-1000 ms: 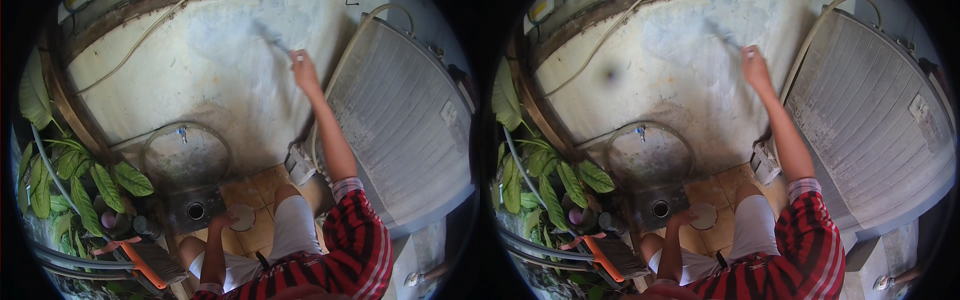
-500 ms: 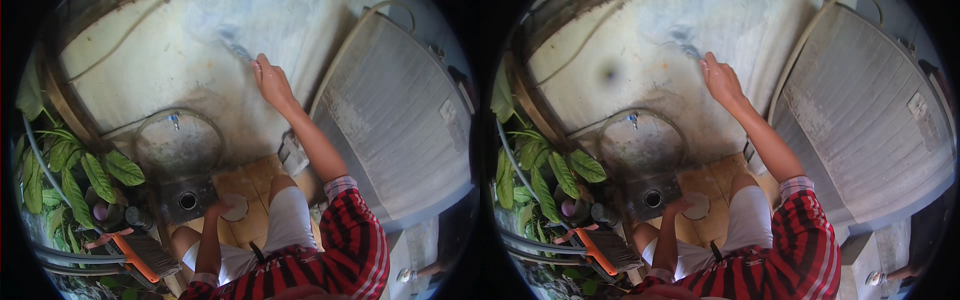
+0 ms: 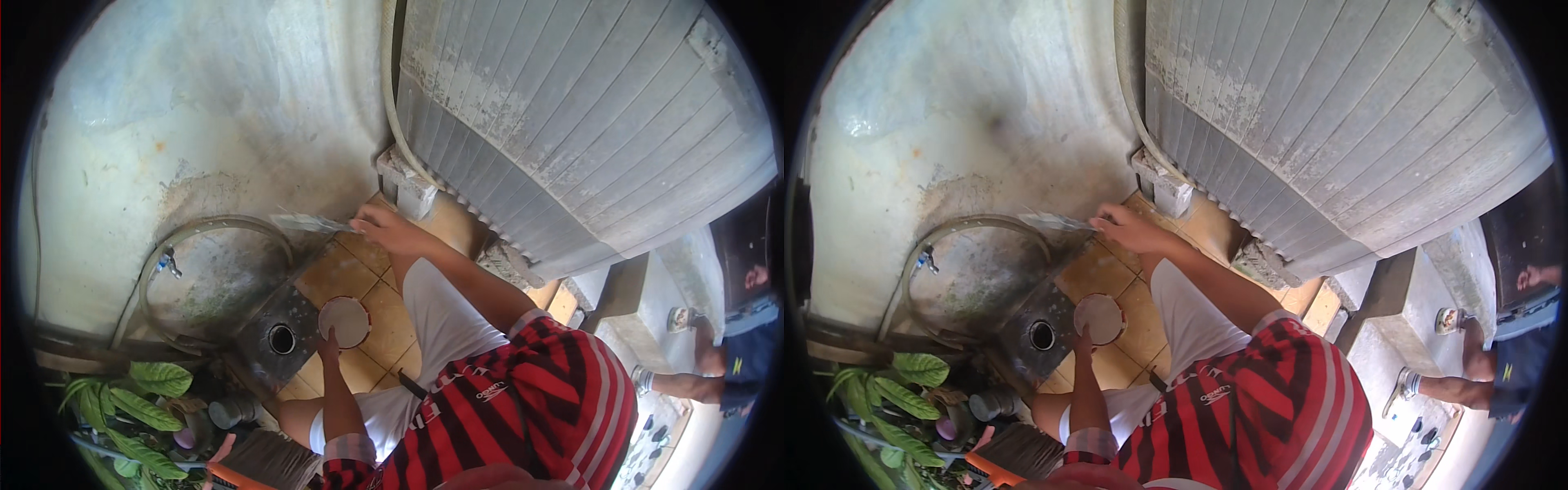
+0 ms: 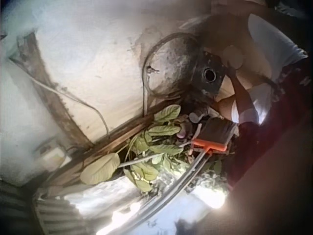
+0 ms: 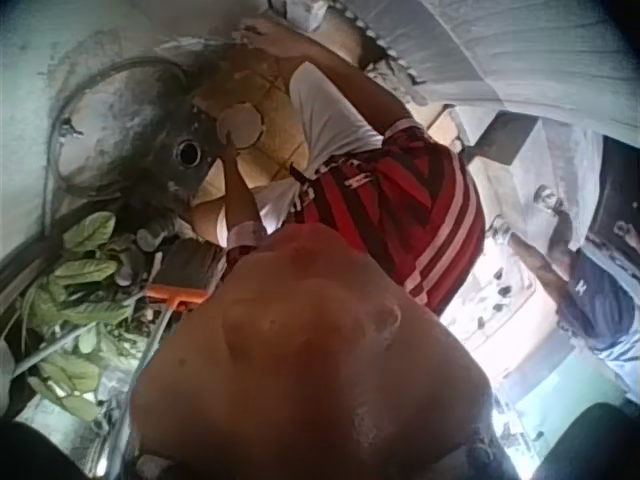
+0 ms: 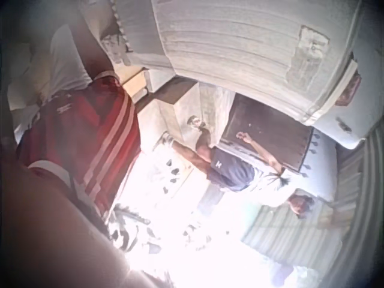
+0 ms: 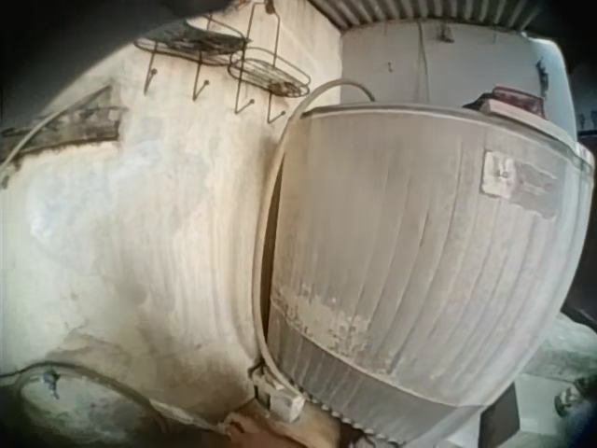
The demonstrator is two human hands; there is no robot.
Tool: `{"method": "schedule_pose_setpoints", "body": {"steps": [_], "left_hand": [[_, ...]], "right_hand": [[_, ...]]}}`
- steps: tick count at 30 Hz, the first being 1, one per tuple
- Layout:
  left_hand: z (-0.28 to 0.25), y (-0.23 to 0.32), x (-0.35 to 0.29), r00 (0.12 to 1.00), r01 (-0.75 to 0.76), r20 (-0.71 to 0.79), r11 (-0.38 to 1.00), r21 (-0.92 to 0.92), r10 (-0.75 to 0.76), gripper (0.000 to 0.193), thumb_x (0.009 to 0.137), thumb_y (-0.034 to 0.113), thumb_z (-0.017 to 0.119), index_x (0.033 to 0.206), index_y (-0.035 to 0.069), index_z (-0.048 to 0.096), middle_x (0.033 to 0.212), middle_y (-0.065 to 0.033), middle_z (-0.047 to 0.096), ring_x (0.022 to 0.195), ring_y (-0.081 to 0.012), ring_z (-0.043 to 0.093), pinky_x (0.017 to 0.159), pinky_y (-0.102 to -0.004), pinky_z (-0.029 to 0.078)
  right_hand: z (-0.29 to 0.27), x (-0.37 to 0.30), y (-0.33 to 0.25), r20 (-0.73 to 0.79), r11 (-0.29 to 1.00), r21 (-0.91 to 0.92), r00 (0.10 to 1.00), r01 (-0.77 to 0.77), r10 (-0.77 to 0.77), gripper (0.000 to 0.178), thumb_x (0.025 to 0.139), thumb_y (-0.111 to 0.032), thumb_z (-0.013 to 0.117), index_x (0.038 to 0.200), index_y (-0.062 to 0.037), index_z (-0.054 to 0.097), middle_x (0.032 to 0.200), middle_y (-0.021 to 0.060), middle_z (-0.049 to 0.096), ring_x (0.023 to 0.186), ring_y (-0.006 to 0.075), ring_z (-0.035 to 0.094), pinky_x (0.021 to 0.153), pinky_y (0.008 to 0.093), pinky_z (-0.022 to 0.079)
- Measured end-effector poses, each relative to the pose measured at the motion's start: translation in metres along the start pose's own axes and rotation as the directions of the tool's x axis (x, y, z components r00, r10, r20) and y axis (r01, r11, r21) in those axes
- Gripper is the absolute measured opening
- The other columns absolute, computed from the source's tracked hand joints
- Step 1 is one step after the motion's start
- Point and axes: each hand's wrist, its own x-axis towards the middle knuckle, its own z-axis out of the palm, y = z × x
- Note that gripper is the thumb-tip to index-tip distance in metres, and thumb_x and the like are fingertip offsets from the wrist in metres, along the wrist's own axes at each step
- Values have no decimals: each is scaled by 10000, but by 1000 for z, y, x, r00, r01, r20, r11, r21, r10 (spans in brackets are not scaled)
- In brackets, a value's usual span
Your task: Applying white paint or primer to a stained concrete wall using a brush.
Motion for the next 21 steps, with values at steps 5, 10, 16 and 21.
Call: {"method": "schedule_pose_setpoints", "body": {"steps": [5,10,16,21], "left_hand": [[8,-25,-8,995,-90,-80,908,-409,62,445,904,329,670,1115,-46,555,963,-140,646,655,-223,649,468,-325,542],[37,-19,-39,944,-328,-170,759,-563,282,266,865,164,614,1065,-6,572,917,-100,606,692,-188,613,509,-319,537],[28,16,-128,866,-210,-499,913,-351,8,230,777,138,635,742,-19,471,713,-112,543,642,-218,550,581,-393,509],[-21,83,-278,815,-169,-579,942,-289,-32,220,781,142,615,732,-27,484,657,-89,510,591,-199,524,541,-385,475]], "right_hand": [[-19,-23,38,11,999,11,999,-50,50,347,1000,-390,566,1059,-49,588,920,28,555,840,94,524,768,259,442],[-36,-39,5,-154,947,101,935,-306,319,244,998,-342,583,1068,-111,556,798,-18,503,675,56,484,593,224,400],[-49,-47,-66,-75,764,288,782,-578,619,160,1019,-318,538,984,-168,494,639,-78,324,492,11,257,460,206,183],[-62,-78,-120,55,663,367,727,-652,684,160,1035,-293,511,961,-161,460,638,-63,343,462,18,240,436,217,175]]}}
